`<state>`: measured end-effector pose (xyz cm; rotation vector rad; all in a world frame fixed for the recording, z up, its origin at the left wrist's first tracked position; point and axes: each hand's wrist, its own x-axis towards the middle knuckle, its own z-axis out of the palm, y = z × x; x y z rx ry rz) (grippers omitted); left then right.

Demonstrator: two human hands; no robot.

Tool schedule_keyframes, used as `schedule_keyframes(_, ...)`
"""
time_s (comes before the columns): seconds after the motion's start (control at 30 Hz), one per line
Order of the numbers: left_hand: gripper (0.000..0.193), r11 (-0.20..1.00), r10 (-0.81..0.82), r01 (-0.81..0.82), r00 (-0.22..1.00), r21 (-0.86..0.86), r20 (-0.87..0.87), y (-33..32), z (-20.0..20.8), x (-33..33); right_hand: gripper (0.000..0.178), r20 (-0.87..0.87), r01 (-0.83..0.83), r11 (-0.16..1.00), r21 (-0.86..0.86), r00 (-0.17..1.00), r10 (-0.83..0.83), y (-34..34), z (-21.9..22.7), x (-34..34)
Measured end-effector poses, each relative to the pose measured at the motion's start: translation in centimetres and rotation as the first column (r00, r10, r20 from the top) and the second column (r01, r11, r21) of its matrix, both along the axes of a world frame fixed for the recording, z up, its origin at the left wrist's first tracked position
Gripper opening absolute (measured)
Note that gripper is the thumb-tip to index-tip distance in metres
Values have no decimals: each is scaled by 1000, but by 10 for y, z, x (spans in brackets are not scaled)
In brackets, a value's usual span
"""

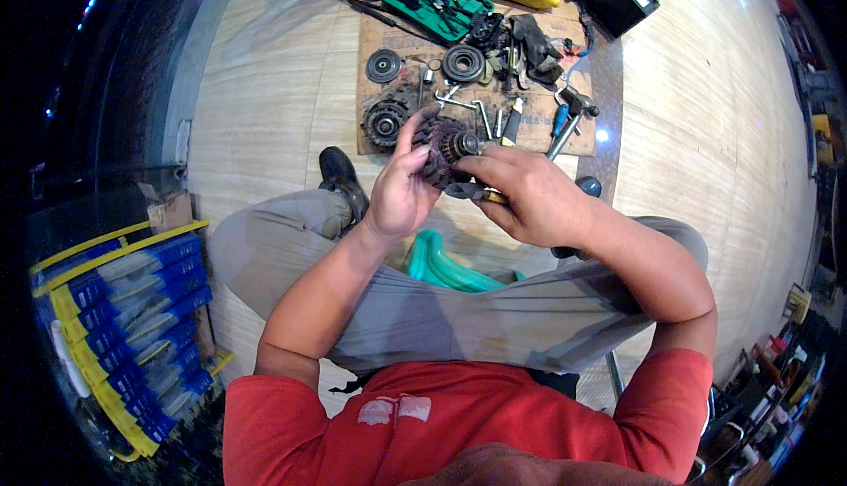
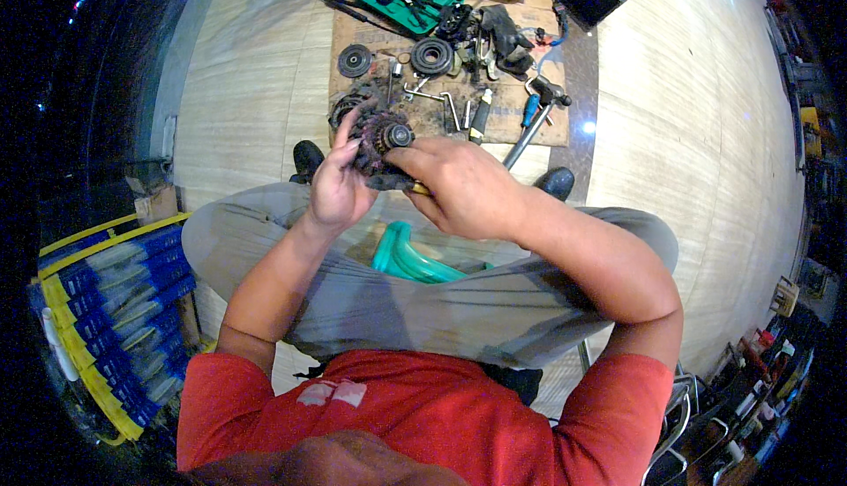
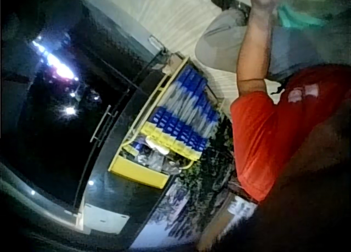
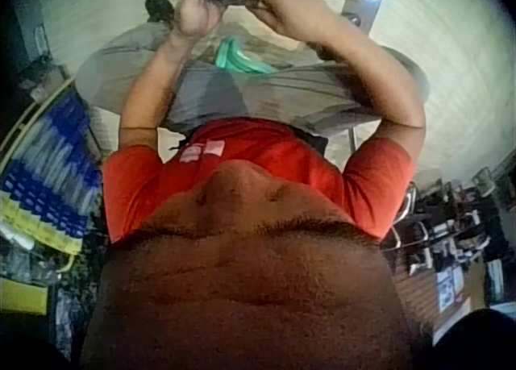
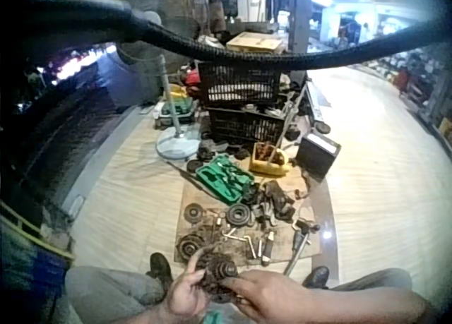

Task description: The person disassembles an alternator by removing internal components by hand and using a screwdriver to loosen parts while seated on a stool.

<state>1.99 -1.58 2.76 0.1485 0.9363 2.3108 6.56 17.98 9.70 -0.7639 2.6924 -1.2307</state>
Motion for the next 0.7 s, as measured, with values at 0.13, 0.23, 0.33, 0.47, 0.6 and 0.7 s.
schedule_keyframes(0.13, 56, 998, 39, -44, 995, 48, 87, 2, 0, -2, 36, 1, 49, 998, -46, 999, -49, 4, 0, -2)
schedule_keyframes(0.23, 53, 994, -16, 8, 997, 105, 77, -2, -5, -7, 31, 41, 136, 989, 61, 989, -139, 15, 14, -6)
schedule_keyframes(0.33, 50, 995, -48, 44, 998, 86, 45, -3, -7, -7, 30, -48, 203, 963, 175, 979, -197, 23, 20, -7)
schedule_keyframes(0.47, 49, 998, -36, 33, 998, 63, 50, -2, -7, -3, 28, -235, 191, 910, 367, 966, -108, 25, 18, -8)
schedule_keyframes(0.6, 48, 998, -44, 43, 999, 39, 22, 0, -7, -4, 21, -405, 266, 787, 557, 914, -22, 23, 10, -9)
schedule_keyframes(0.7, 48, 998, -58, 58, 998, 31, 4, 0, -8, -4, 20, -531, 342, 786, 516, 847, -20, 21, 8, -11)
